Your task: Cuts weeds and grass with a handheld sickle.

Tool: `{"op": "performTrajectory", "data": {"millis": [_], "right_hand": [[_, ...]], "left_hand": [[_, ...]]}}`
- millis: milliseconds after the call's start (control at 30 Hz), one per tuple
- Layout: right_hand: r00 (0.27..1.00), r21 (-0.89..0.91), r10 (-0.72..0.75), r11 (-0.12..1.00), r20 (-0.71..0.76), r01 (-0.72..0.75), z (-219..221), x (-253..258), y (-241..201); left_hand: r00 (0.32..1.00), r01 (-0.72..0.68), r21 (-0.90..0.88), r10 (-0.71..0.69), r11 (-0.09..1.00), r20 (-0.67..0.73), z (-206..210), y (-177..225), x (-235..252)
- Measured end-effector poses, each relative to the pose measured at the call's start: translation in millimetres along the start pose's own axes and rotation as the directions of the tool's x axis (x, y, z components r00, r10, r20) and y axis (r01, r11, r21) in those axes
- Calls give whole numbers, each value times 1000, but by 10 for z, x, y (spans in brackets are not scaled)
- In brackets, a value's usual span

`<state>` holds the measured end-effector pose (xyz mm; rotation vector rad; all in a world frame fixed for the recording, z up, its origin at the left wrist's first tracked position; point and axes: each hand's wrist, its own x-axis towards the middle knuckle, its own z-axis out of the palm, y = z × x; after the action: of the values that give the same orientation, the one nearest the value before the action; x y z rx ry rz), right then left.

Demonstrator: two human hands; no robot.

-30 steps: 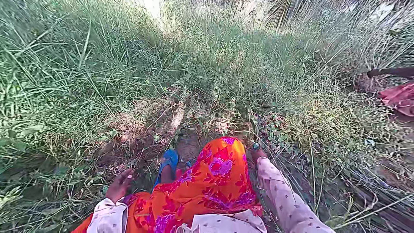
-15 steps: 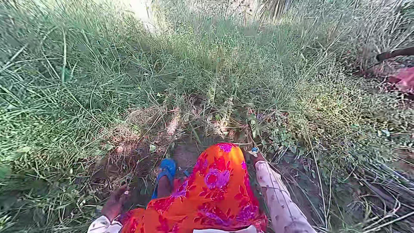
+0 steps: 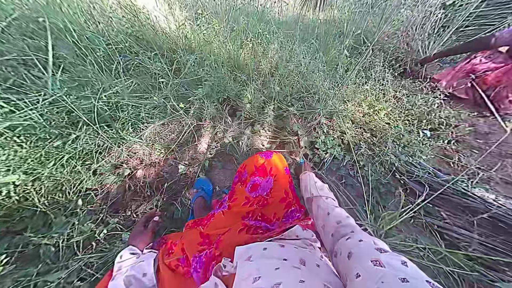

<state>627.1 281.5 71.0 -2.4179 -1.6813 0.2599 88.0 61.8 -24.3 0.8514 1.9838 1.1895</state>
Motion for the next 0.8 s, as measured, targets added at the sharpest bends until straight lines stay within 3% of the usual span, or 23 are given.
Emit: {"op": "performTrajectory", "data": {"millis": [33,67,167,233,400,567,800], "right_hand": [[975,11,52,998,216,-56,-277,15,149],[953,39,67,996,295,-83,-531,43,351],[948,0,79,997,308,-83,-939,48,534],[949,-43,106,994,296,-97,-855,-31,390],[924,-74,124,992,361,-104,-106,321,202],[884,-83,107,994,455,-77,-186,596,13],[909,-62,103,994,403,-85,-51,627,204]], "left_hand": [[1000,-9,2,9,1000,8,-28,27,-24],[1000,-9,-4,9,1000,9,-23,45,-74],[1000,6,-1,-6,1000,21,-50,58,-75],[1000,10,18,-11,1000,17,-60,-30,-19],[999,32,71,-31,997,-17,-11,-60,64],[996,70,138,-77,988,50,-7,-40,149],[999,-23,105,18,994,44,29,-31,102]]}}
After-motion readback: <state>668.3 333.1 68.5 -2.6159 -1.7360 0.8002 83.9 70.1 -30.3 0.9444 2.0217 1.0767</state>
